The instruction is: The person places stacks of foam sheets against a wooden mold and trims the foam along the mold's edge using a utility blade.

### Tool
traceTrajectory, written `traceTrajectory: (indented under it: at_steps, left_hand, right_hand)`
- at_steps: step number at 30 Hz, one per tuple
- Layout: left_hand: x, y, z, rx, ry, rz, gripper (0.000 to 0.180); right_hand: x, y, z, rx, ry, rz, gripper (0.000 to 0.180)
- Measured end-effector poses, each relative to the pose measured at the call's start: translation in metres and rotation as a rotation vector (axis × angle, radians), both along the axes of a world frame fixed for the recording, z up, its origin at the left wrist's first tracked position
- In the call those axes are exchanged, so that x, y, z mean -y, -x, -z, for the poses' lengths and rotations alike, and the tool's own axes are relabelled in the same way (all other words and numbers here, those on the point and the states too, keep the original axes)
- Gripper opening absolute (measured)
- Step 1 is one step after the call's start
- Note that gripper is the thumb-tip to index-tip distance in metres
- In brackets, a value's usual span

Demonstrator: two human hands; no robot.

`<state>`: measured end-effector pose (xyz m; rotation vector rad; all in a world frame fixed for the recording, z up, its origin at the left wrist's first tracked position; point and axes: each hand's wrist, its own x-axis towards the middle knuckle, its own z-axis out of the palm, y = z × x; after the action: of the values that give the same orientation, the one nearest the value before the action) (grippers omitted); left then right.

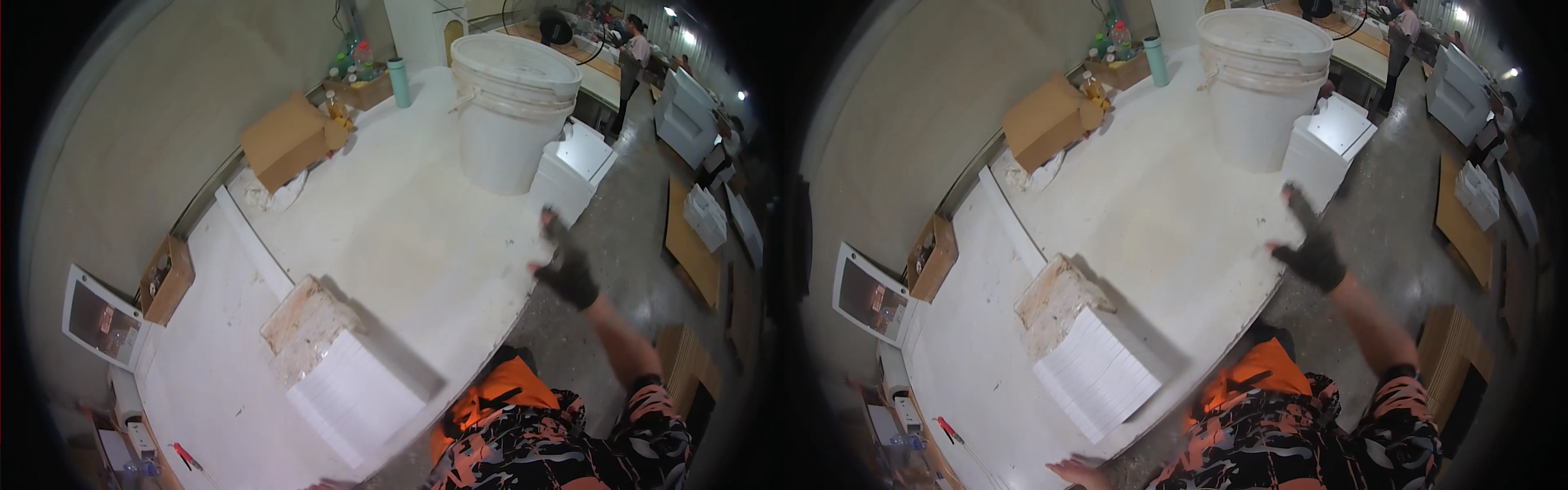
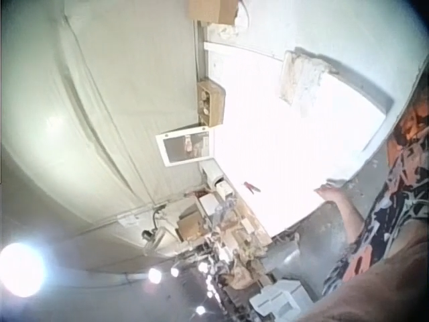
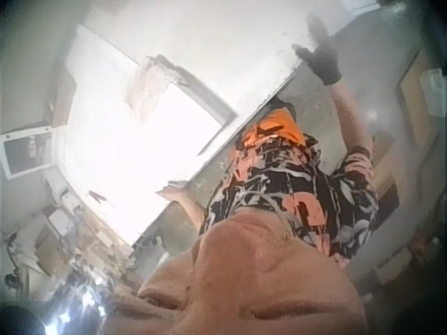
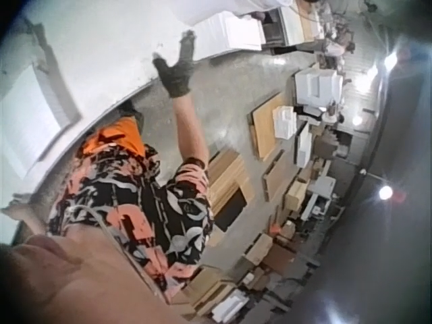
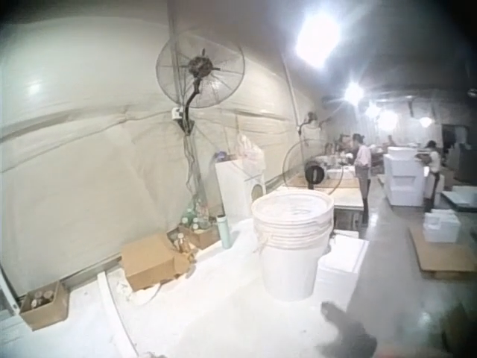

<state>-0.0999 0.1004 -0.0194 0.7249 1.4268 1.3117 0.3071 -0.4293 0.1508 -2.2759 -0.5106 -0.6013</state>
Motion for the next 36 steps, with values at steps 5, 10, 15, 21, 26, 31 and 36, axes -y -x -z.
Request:
traceTrajectory:
  at_steps: [5, 10, 15, 21, 26, 31, 36]
  left_hand:
    - [0.039, 0.028, 0.068, -1.073, -0.473, -0.066, 0.048]
    - [0.172, -0.076, 0.061, -1.033, -0.464, 0.333, 0.048]
    - [0.281, -0.157, 0.027, -1.038, -0.297, 0.701, 0.047]
    - [0.350, -0.196, 0.014, -1.048, -0.067, 0.986, 0.047]
    - [0.373, -0.191, 0.020, -1.078, 0.087, 1.070, 0.047]
    - [0.389, -0.180, 0.023, -1.119, 0.235, 1.033, 0.046]
    - [0.422, -0.166, 0.063, -1.054, 0.053, 1.124, 0.043]
  right_hand:
    - [0.054, -0.125, -0.127, 0.431, 0.580, 0.108, 0.099]
    - [0.073, -0.229, -0.156, 0.571, 0.978, 0.081, 0.108]
    - [0.073, -0.279, -0.157, 0.717, 0.689, -0.287, 0.097]
    - [0.081, -0.401, -0.143, 0.647, 0.738, -0.210, 0.102]
    - [0.084, -0.488, -0.136, 0.665, 0.828, 0.099, 0.094]
    - [0.075, -0.499, -0.137, 0.552, 0.952, 0.222, 0.092]
    - [0.082, -0.535, -0.134, 0.615, 0.900, 0.148, 0.085]
